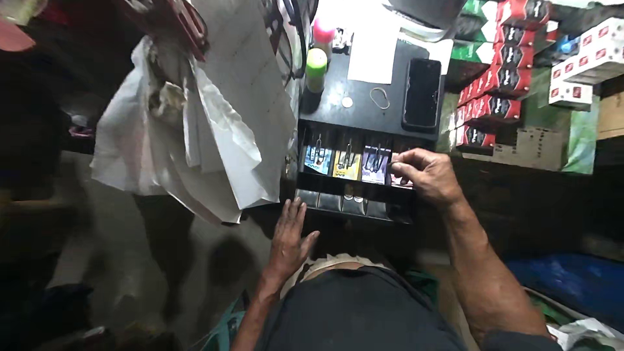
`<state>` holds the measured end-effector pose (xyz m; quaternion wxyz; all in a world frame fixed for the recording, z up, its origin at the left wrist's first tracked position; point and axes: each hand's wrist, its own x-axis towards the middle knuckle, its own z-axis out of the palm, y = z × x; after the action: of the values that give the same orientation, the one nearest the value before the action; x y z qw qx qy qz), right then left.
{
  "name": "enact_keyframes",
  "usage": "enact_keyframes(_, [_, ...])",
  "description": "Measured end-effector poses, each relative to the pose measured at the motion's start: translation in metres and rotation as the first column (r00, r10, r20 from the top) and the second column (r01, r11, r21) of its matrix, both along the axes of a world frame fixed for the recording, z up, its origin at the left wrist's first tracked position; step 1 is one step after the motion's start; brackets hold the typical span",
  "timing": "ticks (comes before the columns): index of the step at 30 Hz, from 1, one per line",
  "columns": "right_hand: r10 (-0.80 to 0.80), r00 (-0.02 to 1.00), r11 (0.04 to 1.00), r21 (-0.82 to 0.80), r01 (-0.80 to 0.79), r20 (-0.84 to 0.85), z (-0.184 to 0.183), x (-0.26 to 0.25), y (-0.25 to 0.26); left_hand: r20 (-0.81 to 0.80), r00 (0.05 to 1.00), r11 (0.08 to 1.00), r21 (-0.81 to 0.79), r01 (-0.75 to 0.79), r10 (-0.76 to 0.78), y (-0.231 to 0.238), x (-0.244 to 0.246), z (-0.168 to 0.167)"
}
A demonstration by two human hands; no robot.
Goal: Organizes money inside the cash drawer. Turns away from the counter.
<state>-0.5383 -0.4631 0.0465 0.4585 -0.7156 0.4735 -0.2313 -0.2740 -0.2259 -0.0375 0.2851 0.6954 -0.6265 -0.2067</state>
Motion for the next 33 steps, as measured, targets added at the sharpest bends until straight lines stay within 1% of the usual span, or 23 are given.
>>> enact_keyframes(3, [-0.058, 0.998, 0.994, 0.087, 0.059, -0.011, -0.008, -0.006, 0.027, 0.009, 1.0, 1.0, -0.001, 0.006, -0.006, 0.001, 0.0, 0.0])
enact_keyframes(6, [-0.078, 0.997, 0.985, 0.153, 0.076, 0.012, -0.018, -0.007, 0.039, 0.024, 1.0, 1.0, 0.005, 0.009, -0.009, 0.002, 0.001, -0.001])
enact_keyframes(12, [-0.064, 0.998, 0.985, 0.159, 0.06, 0.023, -0.023, 0.008, 0.046, 0.029, 0.999, 1.0, 0.004, 0.012, -0.012, 0.002, 0.002, -0.003])
enact_keyframes(16, [-0.034, 0.999, 0.986, 0.163, 0.035, -0.011, -0.022, 0.02, 0.048, 0.013, 1.0, 1.0, 0.003, 0.01, -0.01, 0.002, 0.002, -0.004])
enact_keyframes(18, [0.019, 1.0, 0.986, 0.164, -0.018, -0.005, -0.022, 0.024, 0.049, 0.012, 1.0, 1.0, 0.004, 0.011, -0.011, 0.001, 0.003, -0.004])
enact_keyframes(20, [0.097, 0.993, 0.988, 0.126, -0.088, -0.064, -0.021, 0.027, 0.045, 0.008, 1.0, 1.0, -0.006, 0.015, -0.015, 0.001, 0.003, -0.004])
enact_keyframes(21, [0.129, 0.984, 0.99, 0.079, -0.119, -0.123, -0.018, 0.029, 0.04, 0.006, 1.0, 1.0, -0.011, 0.017, -0.017, 0.0, 0.003, -0.004])
enact_keyframes(23, [0.15, 0.963, 0.983, -0.075, -0.17, -0.226, -0.012, 0.036, 0.02, 0.01, 1.0, 1.0, -0.011, 0.021, -0.021, -0.001, 0.004, -0.001])
enact_keyframes(25, [0.13, 0.947, 0.95, -0.237, -0.204, -0.294, -0.006, 0.052, -0.011, 0.009, 1.0, 1.0, 0.004, 0.029, -0.029, -0.001, 0.005, 0.0])
enact_keyframes(26, [0.111, 0.941, 0.936, -0.286, -0.208, -0.32, -0.002, 0.063, -0.029, 0.009, 0.999, 0.999, 0.011, 0.032, -0.032, -0.002, 0.005, 0.0])
enact_keyframes(28, [0.078, 0.926, 0.931, -0.304, -0.2, -0.37, 0.0, 0.09, -0.066, 0.022, 0.999, 0.999, 0.015, 0.037, -0.037, -0.002, 0.006, 0.0])
enact_keyframes(30, [0.069, 0.884, 0.951, -0.238, -0.199, -0.462, -0.002, 0.115, -0.099, 0.034, 0.999, 0.999, 0.01, 0.041, -0.041, -0.002, 0.006, 0.0])
enact_keyframes(33, [0.071, 0.804, 0.979, -0.112, -0.169, -0.591, -0.005, 0.143, -0.125, 0.034, 0.999, 0.999, 0.0, 0.04, -0.04, -0.002, 0.006, 0.001])
